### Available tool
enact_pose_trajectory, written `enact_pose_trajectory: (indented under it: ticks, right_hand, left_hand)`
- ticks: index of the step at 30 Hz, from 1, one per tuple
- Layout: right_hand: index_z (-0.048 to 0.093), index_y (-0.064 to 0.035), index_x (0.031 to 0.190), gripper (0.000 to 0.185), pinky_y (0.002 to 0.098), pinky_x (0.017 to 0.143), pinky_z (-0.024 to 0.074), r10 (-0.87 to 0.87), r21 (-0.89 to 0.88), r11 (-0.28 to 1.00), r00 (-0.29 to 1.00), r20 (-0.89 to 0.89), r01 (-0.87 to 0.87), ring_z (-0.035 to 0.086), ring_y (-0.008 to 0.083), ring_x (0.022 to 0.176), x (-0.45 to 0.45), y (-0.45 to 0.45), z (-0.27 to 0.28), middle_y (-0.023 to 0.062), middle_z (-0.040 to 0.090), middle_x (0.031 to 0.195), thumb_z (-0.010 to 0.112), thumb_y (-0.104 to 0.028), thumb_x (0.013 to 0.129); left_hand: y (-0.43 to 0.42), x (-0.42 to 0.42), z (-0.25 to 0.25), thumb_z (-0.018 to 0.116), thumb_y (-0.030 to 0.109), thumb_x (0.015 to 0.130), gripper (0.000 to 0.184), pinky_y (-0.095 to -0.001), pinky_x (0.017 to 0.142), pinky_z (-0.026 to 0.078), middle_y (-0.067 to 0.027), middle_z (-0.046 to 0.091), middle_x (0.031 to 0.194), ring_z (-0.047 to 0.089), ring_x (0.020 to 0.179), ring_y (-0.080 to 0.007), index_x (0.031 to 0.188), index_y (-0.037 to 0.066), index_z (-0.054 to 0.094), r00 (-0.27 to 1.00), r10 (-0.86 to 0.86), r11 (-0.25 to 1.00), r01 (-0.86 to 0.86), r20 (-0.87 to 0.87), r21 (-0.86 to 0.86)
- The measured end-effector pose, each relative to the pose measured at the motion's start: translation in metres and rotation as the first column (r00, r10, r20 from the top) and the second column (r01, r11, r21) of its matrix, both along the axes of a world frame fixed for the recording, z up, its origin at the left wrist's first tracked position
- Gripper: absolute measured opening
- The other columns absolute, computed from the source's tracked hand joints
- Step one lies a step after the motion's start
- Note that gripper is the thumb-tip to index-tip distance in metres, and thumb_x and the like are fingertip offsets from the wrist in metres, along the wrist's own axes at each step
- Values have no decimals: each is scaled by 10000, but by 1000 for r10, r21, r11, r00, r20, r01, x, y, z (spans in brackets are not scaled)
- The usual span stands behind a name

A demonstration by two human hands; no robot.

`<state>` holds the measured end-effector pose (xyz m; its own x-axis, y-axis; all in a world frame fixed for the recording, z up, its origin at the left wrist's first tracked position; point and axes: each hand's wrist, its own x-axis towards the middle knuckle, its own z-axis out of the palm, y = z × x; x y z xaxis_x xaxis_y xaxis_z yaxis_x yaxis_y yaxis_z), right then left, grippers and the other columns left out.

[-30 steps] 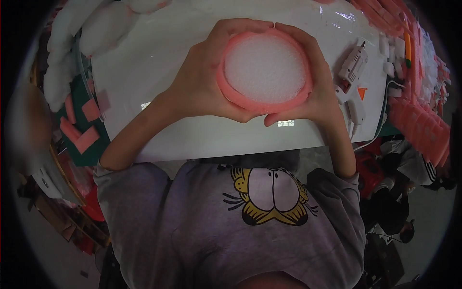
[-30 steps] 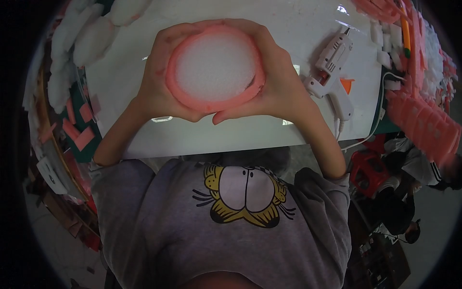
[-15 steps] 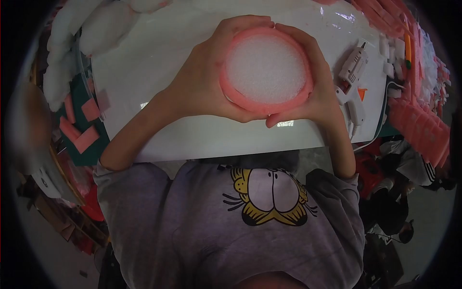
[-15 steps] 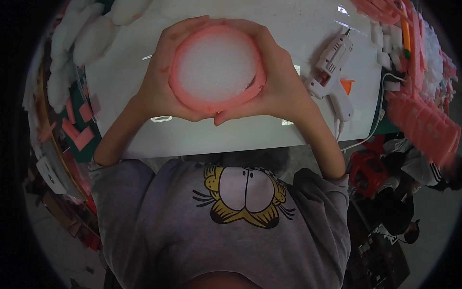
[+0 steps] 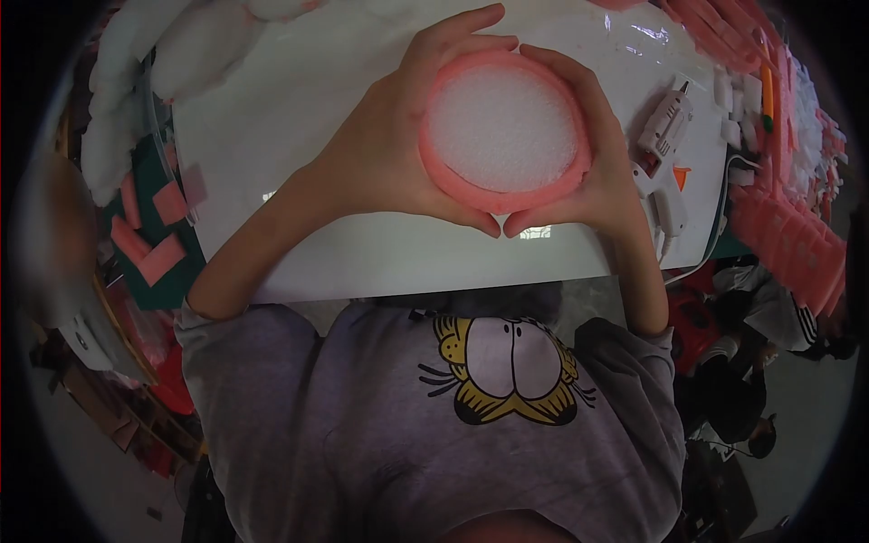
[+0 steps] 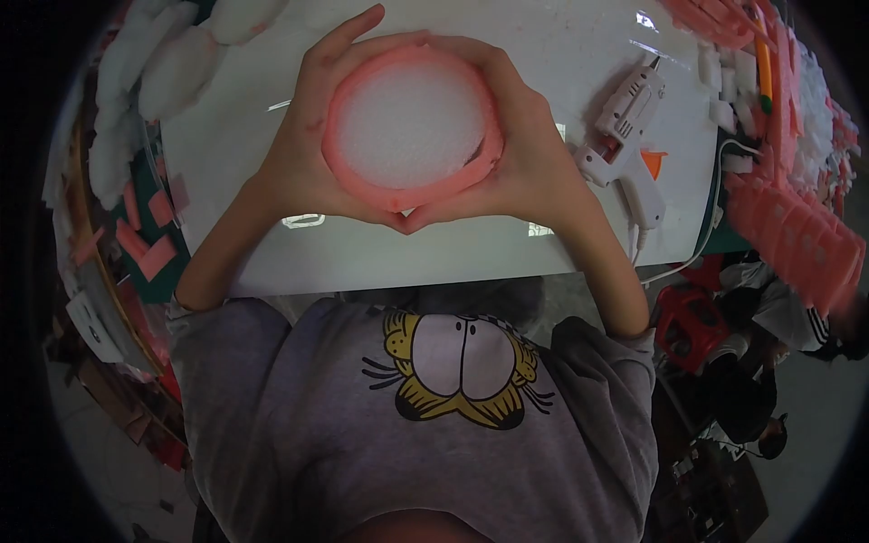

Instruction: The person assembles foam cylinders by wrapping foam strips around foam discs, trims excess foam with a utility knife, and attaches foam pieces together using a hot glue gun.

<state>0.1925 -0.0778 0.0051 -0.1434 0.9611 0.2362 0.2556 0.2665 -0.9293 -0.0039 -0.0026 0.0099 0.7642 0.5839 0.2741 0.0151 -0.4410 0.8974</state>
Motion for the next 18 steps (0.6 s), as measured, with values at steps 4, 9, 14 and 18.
enact_pose_trajectory:
  ticks: [4, 9, 14, 18]
  right_hand:
    - [401, -42, 1262, 1076, 353, 881, 476, 2, -3, 1000, 1000, 9, -2, 589, 260, 1048, 0, 0, 0, 132, 581, 1140, 921, -391, 388]
    - [399, -42, 1264, 1074, 357, 887, 472, 16, 7, 1000, 1000, 3, -16, 583, 261, 1060, -1, 0, 0, 136, 574, 1153, 922, -382, 391]
    - [398, -43, 1264, 1076, 363, 891, 471, 10, 0, 1000, 1000, 11, -10, 577, 272, 1069, 0, 0, 1, 133, 565, 1173, 920, -388, 388]
    - [401, -44, 1261, 1072, 365, 891, 473, 15, 23, 1000, 1000, 25, -16, 578, 274, 1069, 1, 1, 3, 130, 564, 1176, 919, -393, 389]
  left_hand:
    - [-1, 0, 2, 875, 217, 427, 1103, -372, 936, 455, -100, 481, 1286, 530, 1125, -271, 1358, 99, 294, 1000, 11, 1000, -11, 16, -27]
    - [-2, 3, -7, 852, 186, 444, 1082, -363, 921, 463, -106, 515, 1257, 550, 1106, -270, 1367, 113, 292, 999, 29, 999, -29, 38, -16]
    - [-4, 3, -7, 834, 182, 457, 995, -355, 900, 474, -82, 520, 1254, 564, 1088, -252, 1329, 111, 361, 997, 56, 998, -54, 60, -25]
    - [-5, 3, -6, 836, 182, 454, 971, -353, 894, 477, -69, 514, 1258, 567, 1079, -247, 1311, 110, 382, 995, 75, 997, -77, 69, 27]
